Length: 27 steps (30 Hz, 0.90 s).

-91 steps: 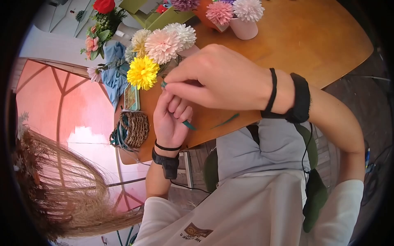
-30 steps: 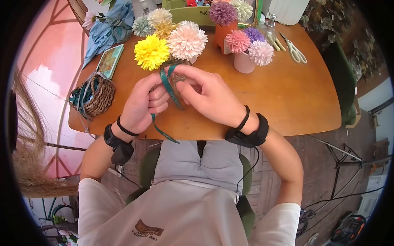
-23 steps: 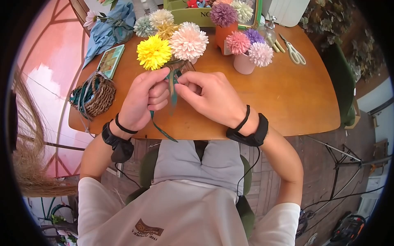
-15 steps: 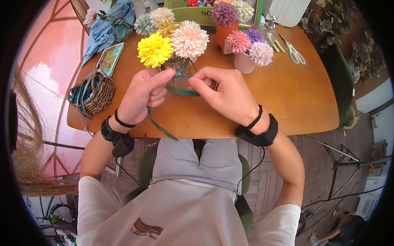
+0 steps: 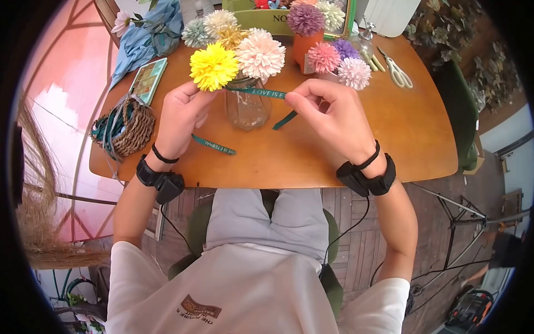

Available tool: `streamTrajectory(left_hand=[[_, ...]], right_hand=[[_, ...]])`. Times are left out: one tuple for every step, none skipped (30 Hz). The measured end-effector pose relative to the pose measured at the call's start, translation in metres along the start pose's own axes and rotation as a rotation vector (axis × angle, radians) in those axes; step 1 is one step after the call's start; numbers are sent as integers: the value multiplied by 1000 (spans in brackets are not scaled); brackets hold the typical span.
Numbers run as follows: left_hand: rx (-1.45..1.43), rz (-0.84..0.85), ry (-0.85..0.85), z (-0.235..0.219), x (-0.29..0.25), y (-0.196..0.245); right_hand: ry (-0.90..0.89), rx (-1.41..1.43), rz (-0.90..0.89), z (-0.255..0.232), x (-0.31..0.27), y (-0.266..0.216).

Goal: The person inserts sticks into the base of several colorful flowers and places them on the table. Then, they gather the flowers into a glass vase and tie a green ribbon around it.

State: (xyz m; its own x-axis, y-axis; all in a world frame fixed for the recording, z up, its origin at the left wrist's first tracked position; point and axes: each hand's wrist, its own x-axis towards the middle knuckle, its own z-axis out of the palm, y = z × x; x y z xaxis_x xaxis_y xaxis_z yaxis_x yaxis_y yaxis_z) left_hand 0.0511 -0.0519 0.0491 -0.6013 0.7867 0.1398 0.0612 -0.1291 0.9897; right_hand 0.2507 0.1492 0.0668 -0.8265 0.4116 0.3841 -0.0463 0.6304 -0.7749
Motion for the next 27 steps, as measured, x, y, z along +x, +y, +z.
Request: streamTrajectory(left_hand=[[-28,-8,14,2,0,0],[-55,-18,27,3,0,-1],[-83,-29,21,4,0,-2],[-110,-41,14,4,0,-4],[-136,-52,7,4,1,-5],[-148,-53,2,4,1,-7],[-160,-55,-3,3,1,-8],[-171,-55,-8,2,1,-9],[-176,-57,-5,2,1,-10],[-181,-59,-2,1,1,-11],[-185,-60,2,0,1,-12],[-190,-61,6,-1,0,-12],[-195,-63,9,-1,0,-13],[-199,-66,9,-1,0,-14],[-211,-64,11,-1,-1,-15],[-224,-61,8,-1,-1,-16],[-242,-58,-1,0,0,-17],[-243,-62,2,1,1,-18],[-247,-67,5,1,1,-17],[-253,-72,9,1,0,-17],[-259,-64,-6,-1,1,-18],[-264,-56,-17,-4,1,-19],[-270,-48,-23,-3,1,-20],[-245,-60,13,0,0,-19],[-271,-50,3,-1,0,-21],[-295,-41,-2,-6,1,-24],[-317,-33,-4,-8,1,-26]], right_hand=[[-4,-13,11,-1,0,-1],[-8,-25,23,-1,-1,-1],[-16,-30,34,-1,-1,1],[-24,-34,45,-1,-1,5],[-31,-38,57,-1,0,8],[-50,-29,66,0,0,10],[-68,-19,74,2,1,11],[-86,-8,82,5,2,11],[-89,-13,66,7,3,11],[-92,-17,50,10,4,11],[-97,-22,33,14,5,10],[-103,-14,43,17,7,7],[-109,-7,54,19,10,1],[-113,1,67,23,12,-3],[-101,5,43,27,14,-5],[-84,6,22,31,16,-7],[-64,0,2,34,18,-9],[-33,17,-31,39,19,-8],[-26,28,-28,42,20,-8],[-13,43,-40,44,21,-10],[-5,57,-54,46,21,-13],[25,68,-75,51,22,-11],[25,55,-74,50,23,-11],[19,45,-75,50,24,-11],[9,37,-78,51,25,-11],[29,82,-111,54,24,-7],[23,93,-84,54,24,-7]])
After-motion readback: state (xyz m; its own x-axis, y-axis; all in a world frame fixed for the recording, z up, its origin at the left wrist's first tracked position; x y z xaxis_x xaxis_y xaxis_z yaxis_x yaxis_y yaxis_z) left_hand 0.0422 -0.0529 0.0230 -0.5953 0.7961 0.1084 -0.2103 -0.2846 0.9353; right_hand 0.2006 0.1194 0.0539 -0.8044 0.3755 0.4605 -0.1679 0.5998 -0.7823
